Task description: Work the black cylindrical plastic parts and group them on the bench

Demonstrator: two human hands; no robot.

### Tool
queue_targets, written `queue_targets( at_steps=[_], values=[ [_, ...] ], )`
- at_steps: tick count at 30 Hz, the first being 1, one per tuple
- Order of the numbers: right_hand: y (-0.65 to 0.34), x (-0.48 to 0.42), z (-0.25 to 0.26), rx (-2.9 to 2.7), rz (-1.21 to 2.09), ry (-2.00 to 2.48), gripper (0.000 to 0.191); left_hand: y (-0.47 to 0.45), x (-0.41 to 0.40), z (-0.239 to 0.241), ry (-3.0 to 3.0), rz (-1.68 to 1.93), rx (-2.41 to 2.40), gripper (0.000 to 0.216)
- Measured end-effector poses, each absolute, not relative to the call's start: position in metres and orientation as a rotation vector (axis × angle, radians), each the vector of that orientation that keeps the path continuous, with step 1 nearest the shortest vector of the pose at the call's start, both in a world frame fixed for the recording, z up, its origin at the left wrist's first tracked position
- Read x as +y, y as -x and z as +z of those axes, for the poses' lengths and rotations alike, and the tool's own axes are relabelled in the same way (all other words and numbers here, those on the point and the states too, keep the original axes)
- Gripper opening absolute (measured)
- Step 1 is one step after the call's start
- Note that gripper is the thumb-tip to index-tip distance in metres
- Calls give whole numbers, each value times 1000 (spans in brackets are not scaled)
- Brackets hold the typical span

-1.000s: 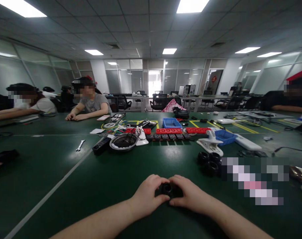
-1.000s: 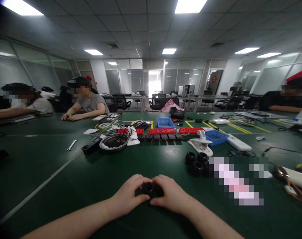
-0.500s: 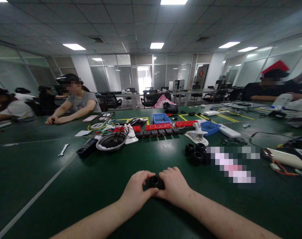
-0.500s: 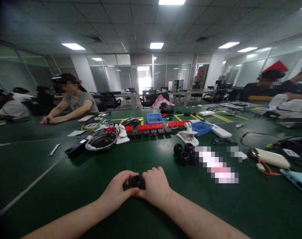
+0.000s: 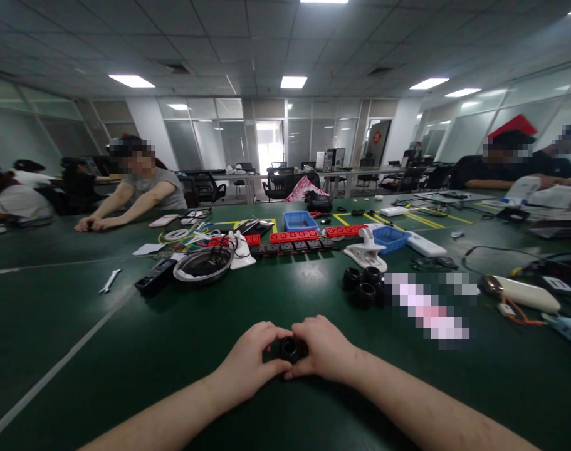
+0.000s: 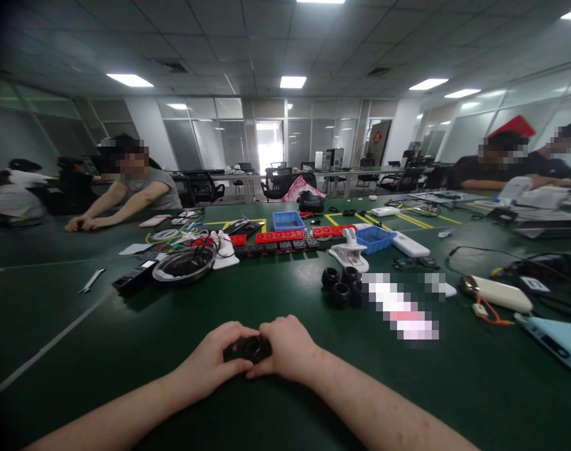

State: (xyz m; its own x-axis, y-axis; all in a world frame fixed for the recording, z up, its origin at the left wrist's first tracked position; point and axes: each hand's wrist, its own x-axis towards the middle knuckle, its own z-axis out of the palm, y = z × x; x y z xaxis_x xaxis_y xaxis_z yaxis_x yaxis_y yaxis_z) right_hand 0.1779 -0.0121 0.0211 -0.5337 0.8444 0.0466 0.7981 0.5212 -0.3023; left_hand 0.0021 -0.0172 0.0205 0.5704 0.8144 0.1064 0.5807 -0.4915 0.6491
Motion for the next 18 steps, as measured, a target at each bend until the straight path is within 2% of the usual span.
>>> queue_targets(
  at_steps=[3,6,9,13,18],
  values=[
    [-169,-18,19,-2584,180,1518,48,-5,-20,18,-2193,594,1219,26],
    [-167,-18,16,-2543,159,1504,52,-5,-21,16,-2168,637,1233,27],
    [-175,-12,15,-2526,351,1358,56,-3,-19,15,-2201,630,1156,35],
    [-191,1,15,-2572,681,1150,39,1,-14,18,-2223,578,1084,39],
    [-193,5,13,-2556,749,1167,31,0,-15,18,-2229,578,1083,35]
  ],
)
